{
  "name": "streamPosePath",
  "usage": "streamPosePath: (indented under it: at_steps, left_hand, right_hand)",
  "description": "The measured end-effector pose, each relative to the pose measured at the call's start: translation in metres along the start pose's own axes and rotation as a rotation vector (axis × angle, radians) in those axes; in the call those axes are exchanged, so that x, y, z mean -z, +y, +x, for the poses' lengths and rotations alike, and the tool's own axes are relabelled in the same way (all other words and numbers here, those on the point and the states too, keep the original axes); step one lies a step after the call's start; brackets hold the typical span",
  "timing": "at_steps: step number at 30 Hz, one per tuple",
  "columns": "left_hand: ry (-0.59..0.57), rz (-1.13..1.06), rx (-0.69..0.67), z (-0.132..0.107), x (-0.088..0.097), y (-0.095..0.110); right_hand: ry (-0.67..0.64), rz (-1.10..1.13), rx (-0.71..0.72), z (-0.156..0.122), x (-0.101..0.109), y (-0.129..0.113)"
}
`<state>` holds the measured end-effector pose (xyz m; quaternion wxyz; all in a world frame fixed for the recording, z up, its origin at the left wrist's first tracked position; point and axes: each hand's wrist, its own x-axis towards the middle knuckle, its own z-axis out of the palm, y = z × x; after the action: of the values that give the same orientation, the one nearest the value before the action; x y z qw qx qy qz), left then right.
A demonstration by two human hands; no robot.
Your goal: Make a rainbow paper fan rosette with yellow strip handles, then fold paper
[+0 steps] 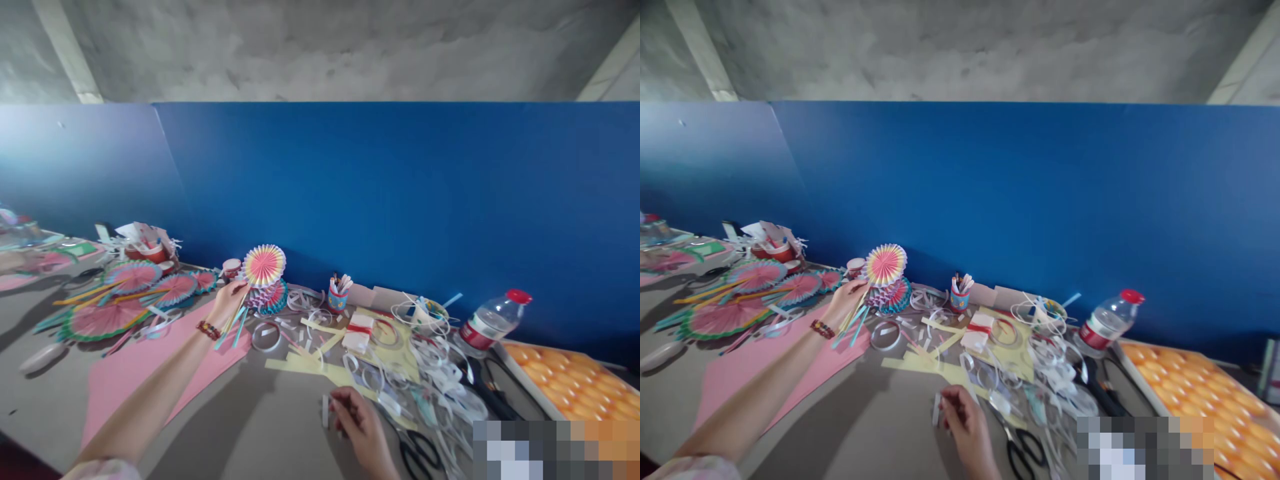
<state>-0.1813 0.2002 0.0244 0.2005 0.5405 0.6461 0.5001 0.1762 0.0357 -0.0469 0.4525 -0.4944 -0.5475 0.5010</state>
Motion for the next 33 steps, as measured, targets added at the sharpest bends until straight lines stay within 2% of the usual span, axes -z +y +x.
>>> streamPosePath:
  at_steps: [10, 16, 24, 29, 33]
  left_hand:
    - [-0.018, 0.211, -0.127, -0.003, 0.000, -0.003]
    - [0.048, 0.268, -0.240, -0.007, -0.001, -0.008]
    - [0.124, 0.273, -0.309, -0.016, 0.003, -0.018]
    - [0.114, 0.285, -0.351, -0.031, 0.003, -0.014]
    - [0.156, 0.313, -0.397, -0.049, 0.010, -0.001]
  right_hand:
    - [-0.025, -0.034, -0.001, 0.002, 0.002, 0.003]
    - [-0.035, -0.084, 0.006, 0.002, 0.005, 0.006]
    - [-0.035, -0.095, 0.009, 0.001, 0.005, 0.006]
    - [-0.024, -0.077, 0.002, 0.001, 0.005, 0.003]
    - [-0.004, -0.073, -0.010, 0.001, 0.004, 0.002]
